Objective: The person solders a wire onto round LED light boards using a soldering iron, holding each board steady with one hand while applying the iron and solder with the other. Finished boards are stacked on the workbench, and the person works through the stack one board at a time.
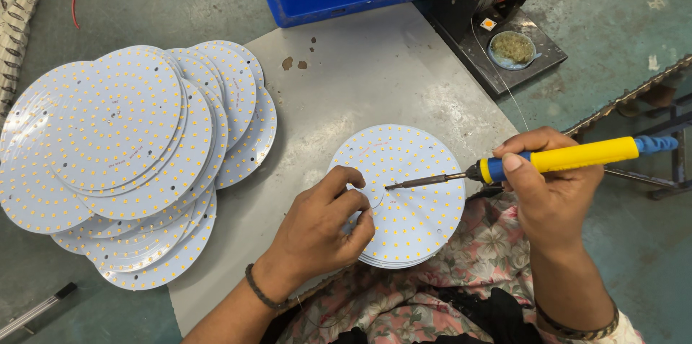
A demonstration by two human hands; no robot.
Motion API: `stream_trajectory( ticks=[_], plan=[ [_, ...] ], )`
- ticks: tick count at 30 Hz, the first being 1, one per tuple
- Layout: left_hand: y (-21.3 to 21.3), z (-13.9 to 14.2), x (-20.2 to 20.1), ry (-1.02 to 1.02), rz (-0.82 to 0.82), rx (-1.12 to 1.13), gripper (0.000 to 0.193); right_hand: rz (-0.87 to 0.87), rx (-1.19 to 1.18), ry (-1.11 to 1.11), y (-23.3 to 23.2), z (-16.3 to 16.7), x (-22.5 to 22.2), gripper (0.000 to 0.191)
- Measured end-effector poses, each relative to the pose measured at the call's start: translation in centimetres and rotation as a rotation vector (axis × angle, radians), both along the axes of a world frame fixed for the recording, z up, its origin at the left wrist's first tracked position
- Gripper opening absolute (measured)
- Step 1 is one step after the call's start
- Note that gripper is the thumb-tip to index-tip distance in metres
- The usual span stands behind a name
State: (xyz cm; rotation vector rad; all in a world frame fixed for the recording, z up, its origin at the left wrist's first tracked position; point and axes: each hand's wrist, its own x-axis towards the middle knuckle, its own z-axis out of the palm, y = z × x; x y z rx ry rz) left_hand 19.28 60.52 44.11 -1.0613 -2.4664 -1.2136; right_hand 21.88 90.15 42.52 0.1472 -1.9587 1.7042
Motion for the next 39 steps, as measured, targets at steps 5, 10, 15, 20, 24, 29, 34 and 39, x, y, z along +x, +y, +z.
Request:
stream_trajectory(
  ticks=[5, 10, 15, 20, 24, 29, 34, 39],
  plan=[
    [-0.05, 0.27, -0.16, 0.046, 0.019, -0.011, 0.009, -0.021, -0.017, 0.038, 0.26, -0.19, 0.12, 0.015],
    [-0.15, 0.43, -0.32, 0.079, 0.023, -0.026, 0.01, -0.025, -0.006, 0.025, 0.31, -0.39, -0.04, 0.015],
    [-0.25, 0.53, -0.44, 0.077, 0.023, -0.03, 0.011, -0.022, 0.0, 0.024, 0.08, -0.33, -0.21, 0.015],
    [-0.43, 0.56, -0.59, 0.072, 0.017, -0.039, 0.01, -0.021, -0.021, 0.023, -0.05, -0.18, -0.19, 0.015],
    [-0.53, 0.59, -0.69, 0.072, 0.016, -0.044, 0.01, -0.034, -0.036, 0.018, -0.06, -0.14, -0.21, 0.015],
    [-0.5, 0.75, -0.65, 0.073, 0.011, -0.045, 0.009, -0.021, -0.015, 0.005, -0.04, -0.11, -0.2, 0.015],
    [-0.51, 0.89, -0.68, 0.08, 0.012, -0.042, 0.009, -0.001, -0.018, 0.02, -0.05, 0.0, -0.21, 0.015],
    [-0.48, 0.95, -0.69, 0.071, 0.008, -0.039, 0.009, -0.027, -0.008, 0.015, -0.03, -0.05, -0.04, 0.016]
  ],
)
